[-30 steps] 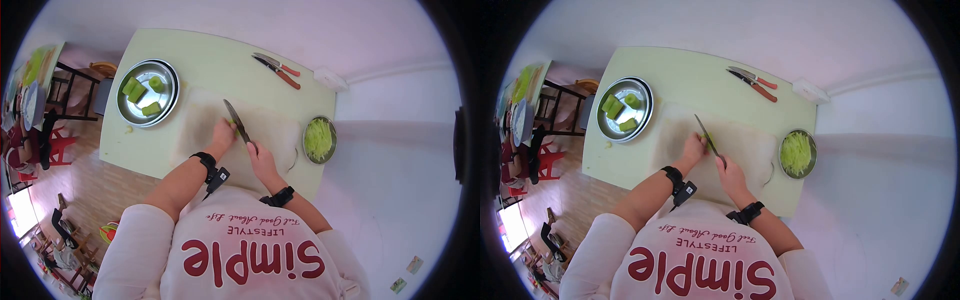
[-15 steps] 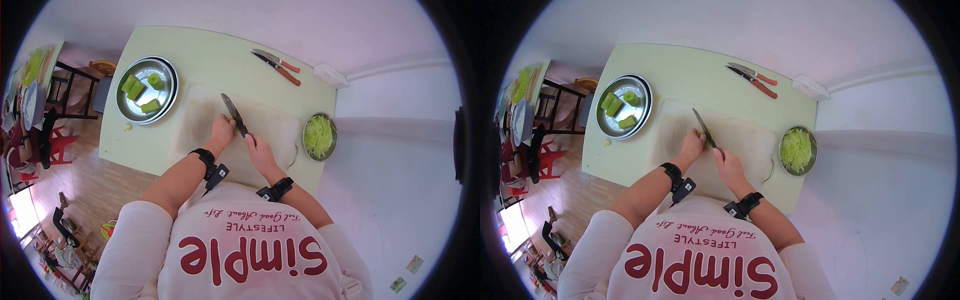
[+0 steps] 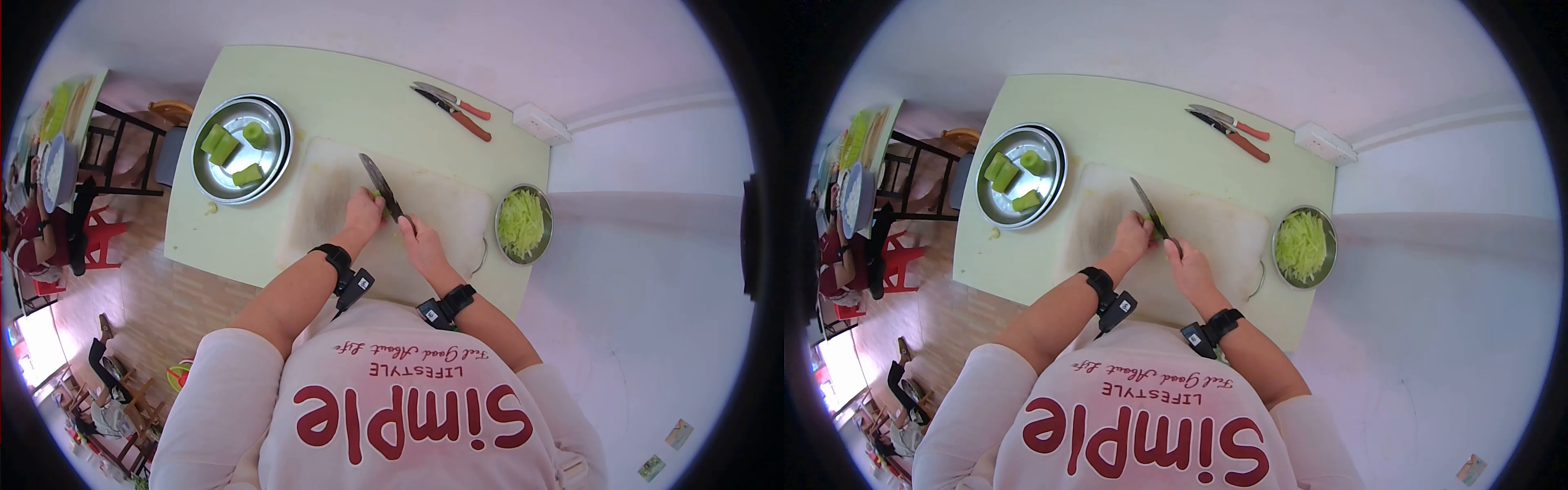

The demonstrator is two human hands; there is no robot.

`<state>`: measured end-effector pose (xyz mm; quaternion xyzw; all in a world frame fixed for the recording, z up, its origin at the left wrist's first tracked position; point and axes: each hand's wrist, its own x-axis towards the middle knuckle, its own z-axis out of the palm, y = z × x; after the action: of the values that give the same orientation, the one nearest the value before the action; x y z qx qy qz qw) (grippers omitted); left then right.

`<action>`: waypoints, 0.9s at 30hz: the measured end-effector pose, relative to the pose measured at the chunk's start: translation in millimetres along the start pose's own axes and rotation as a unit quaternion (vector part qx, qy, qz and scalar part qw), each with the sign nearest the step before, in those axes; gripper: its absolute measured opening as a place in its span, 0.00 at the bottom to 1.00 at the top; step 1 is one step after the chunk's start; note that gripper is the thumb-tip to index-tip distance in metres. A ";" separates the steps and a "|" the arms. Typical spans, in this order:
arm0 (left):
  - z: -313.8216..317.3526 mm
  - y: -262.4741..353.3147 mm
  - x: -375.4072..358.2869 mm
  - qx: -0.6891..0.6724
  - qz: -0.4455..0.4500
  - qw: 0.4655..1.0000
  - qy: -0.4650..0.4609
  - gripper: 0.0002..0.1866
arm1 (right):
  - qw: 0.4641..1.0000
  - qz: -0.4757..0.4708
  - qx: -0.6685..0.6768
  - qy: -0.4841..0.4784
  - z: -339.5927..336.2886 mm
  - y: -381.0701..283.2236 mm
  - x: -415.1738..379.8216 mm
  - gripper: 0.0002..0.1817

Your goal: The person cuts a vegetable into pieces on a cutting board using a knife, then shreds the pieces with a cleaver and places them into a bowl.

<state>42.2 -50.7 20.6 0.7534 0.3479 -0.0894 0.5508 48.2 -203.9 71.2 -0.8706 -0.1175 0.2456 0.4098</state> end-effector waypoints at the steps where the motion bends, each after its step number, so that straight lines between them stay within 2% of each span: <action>1: -0.1 -0.4 0.7 -0.008 -0.008 1.000 -0.004 0.12 | 1.000 -0.001 0.000 0.000 -0.7 -0.8 -1.3 0.21; 18: 4.1 -6.4 5.8 -0.037 -0.021 0.999 -0.022 0.11 | 0.999 0.034 -0.018 0.008 -8.6 -9.0 -27.0 0.22; 27: 3.2 -5.5 5.5 -0.035 -0.021 0.999 -0.023 0.11 | 0.999 0.019 -0.030 0.001 -9.1 -12.5 -21.6 0.22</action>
<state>43.6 -50.4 12.3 0.7241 0.3535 -0.1063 0.5826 34.5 -210.7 92.9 -0.8850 -0.1083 0.2485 0.3785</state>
